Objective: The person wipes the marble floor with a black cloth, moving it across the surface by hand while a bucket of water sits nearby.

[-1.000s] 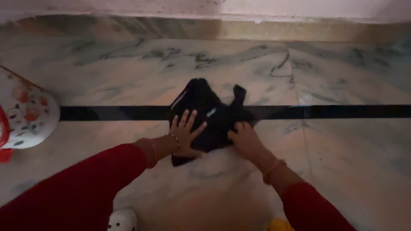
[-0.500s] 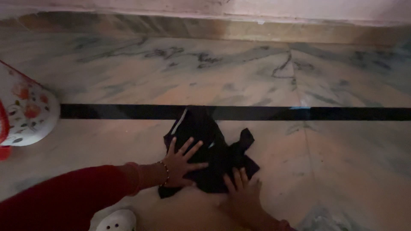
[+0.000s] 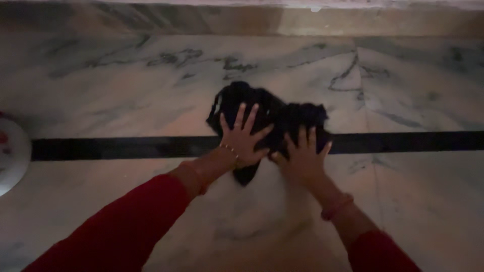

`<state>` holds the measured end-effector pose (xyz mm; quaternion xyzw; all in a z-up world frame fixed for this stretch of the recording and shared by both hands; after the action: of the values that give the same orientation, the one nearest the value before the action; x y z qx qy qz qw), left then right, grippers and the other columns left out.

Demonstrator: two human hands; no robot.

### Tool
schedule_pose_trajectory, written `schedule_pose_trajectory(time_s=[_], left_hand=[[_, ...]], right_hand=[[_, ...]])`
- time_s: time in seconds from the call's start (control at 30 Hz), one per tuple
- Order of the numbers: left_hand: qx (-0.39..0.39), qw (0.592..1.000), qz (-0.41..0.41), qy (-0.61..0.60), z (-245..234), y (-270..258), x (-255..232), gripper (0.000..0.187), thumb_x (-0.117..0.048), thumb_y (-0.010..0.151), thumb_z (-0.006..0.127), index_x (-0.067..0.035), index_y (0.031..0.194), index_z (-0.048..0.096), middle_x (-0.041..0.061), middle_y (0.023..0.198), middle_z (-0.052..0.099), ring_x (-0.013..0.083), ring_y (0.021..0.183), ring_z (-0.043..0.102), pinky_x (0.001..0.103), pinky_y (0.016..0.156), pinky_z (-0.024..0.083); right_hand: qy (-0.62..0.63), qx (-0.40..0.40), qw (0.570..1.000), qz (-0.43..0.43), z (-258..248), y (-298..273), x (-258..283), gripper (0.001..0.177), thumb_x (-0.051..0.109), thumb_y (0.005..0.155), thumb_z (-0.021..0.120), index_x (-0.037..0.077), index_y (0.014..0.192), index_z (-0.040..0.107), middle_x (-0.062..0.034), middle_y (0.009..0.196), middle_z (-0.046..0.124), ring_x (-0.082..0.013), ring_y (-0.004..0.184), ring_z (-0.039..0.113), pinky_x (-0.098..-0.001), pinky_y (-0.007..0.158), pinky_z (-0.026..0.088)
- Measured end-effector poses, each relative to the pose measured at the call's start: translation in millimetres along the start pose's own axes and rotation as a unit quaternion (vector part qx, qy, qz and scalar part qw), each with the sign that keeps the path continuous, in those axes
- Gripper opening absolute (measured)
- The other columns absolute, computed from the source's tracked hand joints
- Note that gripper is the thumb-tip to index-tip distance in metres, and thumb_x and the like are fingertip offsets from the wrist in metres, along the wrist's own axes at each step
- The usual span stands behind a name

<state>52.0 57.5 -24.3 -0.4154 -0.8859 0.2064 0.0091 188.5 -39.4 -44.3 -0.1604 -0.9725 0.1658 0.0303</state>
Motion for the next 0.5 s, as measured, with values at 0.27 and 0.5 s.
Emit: schedule_pose_trajectory(time_s=[0.27,0.5], left_hand=[[-0.010,0.998,-0.054,-0.031,-48,103,22,0.070,-0.070,0.097,0.033,-0.052,0.161,0.012,0.008,0.169,-0.027,0.0429,0.154,-0.025,0.085,0.108,-0.005],[0.043,0.997,-0.055,-0.010,-48,106,20,0.076,-0.072,0.096,0.035,-0.053,0.161,-0.001,0.006,0.168,-0.031,0.0407,0.154,-0.028,0.084,0.111,-0.002]], right_hand=[[0.071,-0.046,0.996,0.025,-41,121,-48,0.093,0.084,0.088,0.039,0.027,0.162,0.033,-0.0192,0.172,0.007,-0.0473,0.157,0.001,-0.0754,0.117,0.008],[0.020,0.052,0.997,-0.047,-48,110,-59,0.091,0.078,0.090,0.042,0.030,0.164,0.020,-0.0190,0.171,-0.002,-0.0461,0.156,0.001,-0.0613,0.120,0.023]])
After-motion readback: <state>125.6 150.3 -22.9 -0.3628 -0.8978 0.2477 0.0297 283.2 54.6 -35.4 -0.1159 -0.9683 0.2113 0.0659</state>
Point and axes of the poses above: each hand's wrist, its own y-axis towards the middle knuckle, its own z-axis out of the palm, x = y × z, the point moved 8 cm from there along y, towards the middle knuckle
